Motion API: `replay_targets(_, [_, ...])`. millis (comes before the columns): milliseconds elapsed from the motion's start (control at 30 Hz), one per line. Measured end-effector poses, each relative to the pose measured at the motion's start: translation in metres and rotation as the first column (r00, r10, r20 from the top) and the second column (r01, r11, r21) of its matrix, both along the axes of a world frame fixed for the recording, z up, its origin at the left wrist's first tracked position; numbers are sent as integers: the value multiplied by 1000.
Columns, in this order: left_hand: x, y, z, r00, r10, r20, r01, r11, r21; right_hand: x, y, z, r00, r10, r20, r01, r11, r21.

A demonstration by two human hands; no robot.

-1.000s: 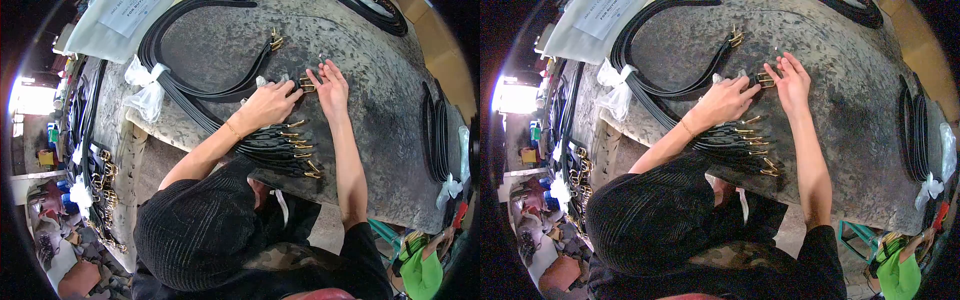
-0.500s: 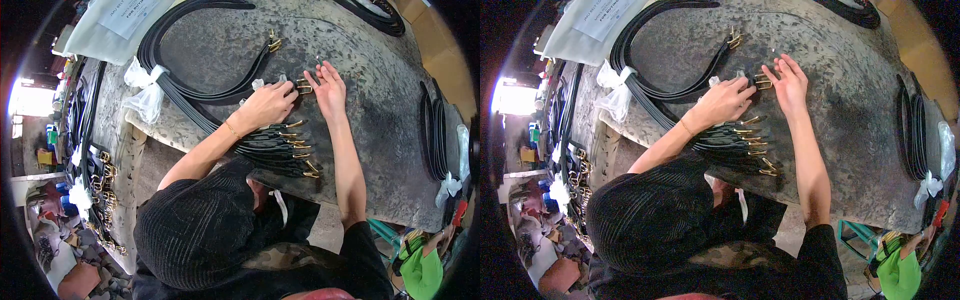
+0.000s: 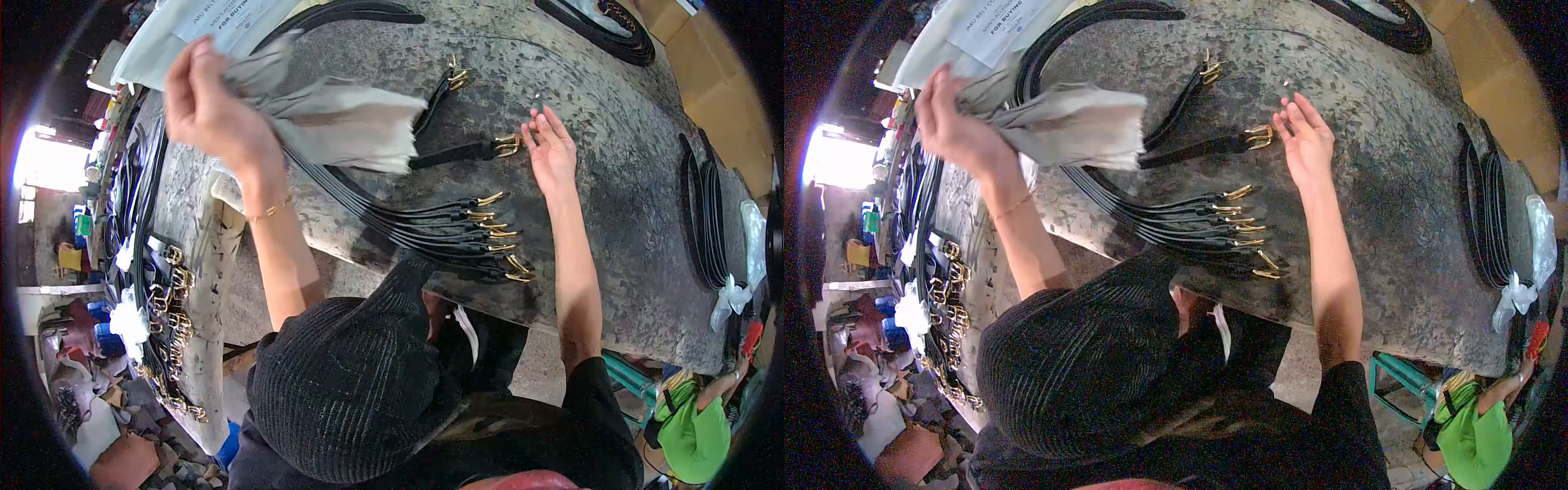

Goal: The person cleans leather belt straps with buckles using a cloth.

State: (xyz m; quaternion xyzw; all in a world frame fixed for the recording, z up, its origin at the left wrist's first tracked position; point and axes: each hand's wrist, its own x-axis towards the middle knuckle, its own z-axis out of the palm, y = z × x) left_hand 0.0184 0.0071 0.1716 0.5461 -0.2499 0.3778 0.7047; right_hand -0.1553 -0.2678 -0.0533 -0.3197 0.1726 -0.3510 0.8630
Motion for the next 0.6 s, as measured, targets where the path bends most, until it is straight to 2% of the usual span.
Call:
replay_targets(33, [-6,4,-1,1000,0,1,0,1000,-1,-2,-2,1,999,-13,-35,13,1000,-18])
replay_targets(100, [-20,5,-9,999,5,-43,1,993,122,-6,-8,7,997,-26,-79,21,998,-56])
replay_targets(133, [-34,0,-17,947,-173,-271,240,941,237,-11,-11,11,995,-35,-90,30,998,-56])
replay_targets(167, [-19,-5,-37,979,-177,-103,204,791,577,-19,-12,14,994,-45,-100,40,998,-49])
replay_targets(200, [-27,-15,-49,965,-208,-162,258,622,739,-30,-8,18,988,-86,-126,78,995,-69])
replay_targets(233, [-27,-26,-69,946,-278,-165,287,486,826,-45,5,33,976,-139,-169,131,990,-53])
replay_targets(367, [-50,-49,-132,942,-316,-108,171,179,969,-125,20,30,947,-133,-293,118,991,-69])
replay_targets(400, [-55,-53,-141,941,-319,-114,177,177,968,-148,22,23,949,-154,-275,136,987,-84])
replay_targets(467, [-58,-62,-154,932,-339,-127,156,58,986,-189,29,20,951,-178,-255,157,982,-101])
replay_targets(567, [-48,-78,-166,938,-321,-133,141,0,990,-237,36,30,909,-303,-286,257,948,-188])
replay_targets(600, [-44,-83,-168,942,-315,-115,108,-40,993,-253,38,32,832,-428,-353,326,892,-313])
